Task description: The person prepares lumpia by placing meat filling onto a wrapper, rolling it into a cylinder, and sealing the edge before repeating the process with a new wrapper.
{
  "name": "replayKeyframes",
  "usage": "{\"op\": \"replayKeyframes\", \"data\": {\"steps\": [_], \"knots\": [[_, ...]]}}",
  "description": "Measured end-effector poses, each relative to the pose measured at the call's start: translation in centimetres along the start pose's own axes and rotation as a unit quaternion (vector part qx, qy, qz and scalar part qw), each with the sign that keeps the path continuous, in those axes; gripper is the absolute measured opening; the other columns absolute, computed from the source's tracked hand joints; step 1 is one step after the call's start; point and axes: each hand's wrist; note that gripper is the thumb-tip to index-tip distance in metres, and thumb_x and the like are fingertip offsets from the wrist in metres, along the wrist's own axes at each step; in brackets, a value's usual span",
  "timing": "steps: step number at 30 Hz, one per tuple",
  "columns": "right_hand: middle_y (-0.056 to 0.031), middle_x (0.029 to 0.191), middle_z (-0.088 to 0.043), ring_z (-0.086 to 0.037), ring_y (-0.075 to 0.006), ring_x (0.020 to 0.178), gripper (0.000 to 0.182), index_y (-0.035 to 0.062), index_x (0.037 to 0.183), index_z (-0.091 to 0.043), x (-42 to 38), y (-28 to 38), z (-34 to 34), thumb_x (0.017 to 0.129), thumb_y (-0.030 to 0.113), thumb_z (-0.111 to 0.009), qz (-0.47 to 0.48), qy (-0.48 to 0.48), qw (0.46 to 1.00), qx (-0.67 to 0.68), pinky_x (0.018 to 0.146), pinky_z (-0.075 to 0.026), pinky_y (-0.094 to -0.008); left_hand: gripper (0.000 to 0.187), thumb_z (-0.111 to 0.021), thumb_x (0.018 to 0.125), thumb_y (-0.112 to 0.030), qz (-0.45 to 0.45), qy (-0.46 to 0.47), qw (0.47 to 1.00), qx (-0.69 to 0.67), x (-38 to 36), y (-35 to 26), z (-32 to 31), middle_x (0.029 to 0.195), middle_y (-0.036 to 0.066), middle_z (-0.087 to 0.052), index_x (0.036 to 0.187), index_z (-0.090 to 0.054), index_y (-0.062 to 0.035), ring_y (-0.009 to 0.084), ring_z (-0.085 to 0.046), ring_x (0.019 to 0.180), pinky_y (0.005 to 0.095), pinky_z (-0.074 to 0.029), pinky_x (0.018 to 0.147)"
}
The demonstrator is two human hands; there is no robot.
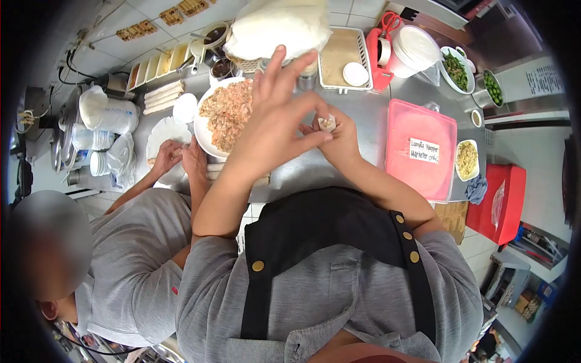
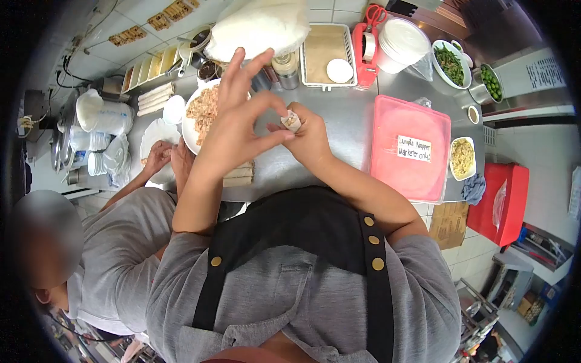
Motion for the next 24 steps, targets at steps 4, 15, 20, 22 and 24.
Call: {"op": "replayKeyframes", "data": {"steps": [4,15,20,22,24], "knots": [[0.0012,0.078,-0.058,-0.058,-0.0054,0.085,0.024,0.0055,0.084,-0.056,-0.8,2.3,0.5,0.084,-0.004,-0.078,-0.004,-0.002,0.999,0.039,0.069,-0.052,-0.028,0.034,-0.093,0.063,-0.023,-0.033,0.055,0.991,0.115,0.4,-1.8,-0.4,0.166,0.004,-0.038,0.086,-0.069,-0.0161,0.0436,-0.014,0.159,0.0741,-0.015,0.12],[-0.0058,0.089,-0.064,-0.06,-0.0123,0.084,0.028,0.004,0.098,-0.058,-2.2,5.4,2.6,0.081,0.004,-0.081,0.063,0.0,0.995,-0.083,0.075,-0.051,-0.0302,0.013,-0.084,0.074,-0.019,-0.13,0.061,0.98,0.135,0.7,-3.7,-0.8,0.155,0.0,-0.053,0.083,-0.076,-0.0139,0.0355,-0.025,0.158,0.0727,-0.017,0.12],[-0.0081,0.087,-0.065,-0.062,-0.0152,0.081,0.03,0.0029,0.103,-0.06,-2.5,4.6,2.9,0.081,0.006,-0.081,0.066,-0.014,0.989,-0.128,0.075,-0.052,-0.0312,0.019,-0.083,0.078,-0.022,-0.093,0.015,0.981,0.173,0.9,-4.1,-1.6,0.153,0.001,-0.053,0.083,-0.071,-0.0091,0.0365,-0.027,0.156,0.0727,-0.019,0.12],[-0.0082,0.083,-0.065,-0.062,-0.0135,0.077,0.029,0.003,0.099,-0.06,-3.1,4.0,2.6,0.082,0.008,-0.083,0.044,-0.013,0.99,-0.137,0.071,-0.053,-0.0319,0.021,-0.084,0.078,-0.024,-0.081,0.013,0.984,0.158,0.6,-3.9,-2.5,0.153,0.004,-0.052,0.083,-0.07,-0.0096,0.0383,-0.027,0.155,0.0703,-0.021,0.12],[-0.0063,0.082,-0.064,-0.062,-0.0121,0.075,0.029,0.0033,0.095,-0.059,-3.2,3.3,2.4,0.081,0.007,-0.084,0.027,-0.007,0.993,-0.114,0.068,-0.053,-0.0316,0.024,-0.085,0.078,-0.026,-0.066,0.017,0.988,0.141,0.1,-4.0,-2.7,0.154,0.006,-0.051,0.084,-0.069,-0.0101,0.0401,-0.027,0.155,0.068,-0.023,0.12]]}}
Point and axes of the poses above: each hand's wrist, its own x-axis towards the middle knuckle, its own z-axis out of the back of the hand, y = z × x
